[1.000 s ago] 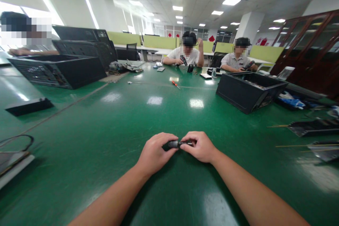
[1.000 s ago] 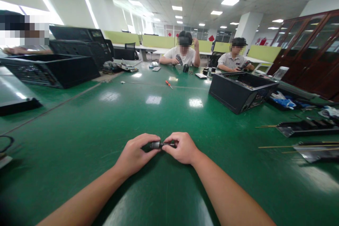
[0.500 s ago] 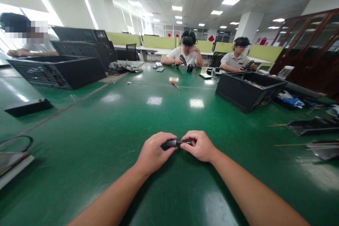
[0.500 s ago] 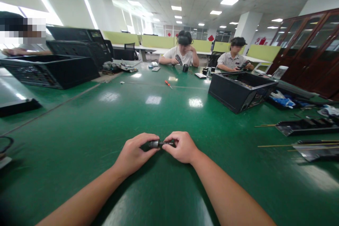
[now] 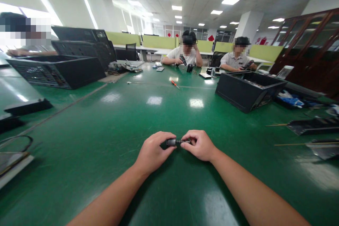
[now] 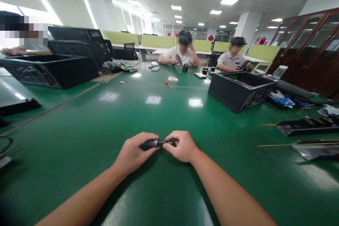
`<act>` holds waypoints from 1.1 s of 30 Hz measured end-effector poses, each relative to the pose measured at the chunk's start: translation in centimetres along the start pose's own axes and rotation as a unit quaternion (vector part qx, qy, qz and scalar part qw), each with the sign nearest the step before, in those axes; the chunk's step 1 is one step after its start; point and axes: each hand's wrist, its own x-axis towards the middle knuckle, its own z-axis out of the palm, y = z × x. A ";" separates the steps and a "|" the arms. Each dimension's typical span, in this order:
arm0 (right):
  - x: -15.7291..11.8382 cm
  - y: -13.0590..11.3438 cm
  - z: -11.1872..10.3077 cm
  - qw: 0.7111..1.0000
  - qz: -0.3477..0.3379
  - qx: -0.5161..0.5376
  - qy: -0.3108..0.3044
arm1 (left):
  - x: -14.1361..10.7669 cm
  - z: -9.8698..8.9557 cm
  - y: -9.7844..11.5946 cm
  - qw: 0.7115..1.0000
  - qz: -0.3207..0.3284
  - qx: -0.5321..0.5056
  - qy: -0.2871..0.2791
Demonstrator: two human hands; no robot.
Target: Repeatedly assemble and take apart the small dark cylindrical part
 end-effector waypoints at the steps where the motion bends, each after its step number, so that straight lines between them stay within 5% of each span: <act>1: 0.0 0.0 0.0 1.000 0.001 0.000 0.001 | 0.0 0.0 0.0 1.000 0.001 0.000 0.001; 33: -0.1 0.3 -0.3 1.000 0.024 0.010 0.003 | 0.1 -0.4 0.4 1.000 0.015 0.021 0.015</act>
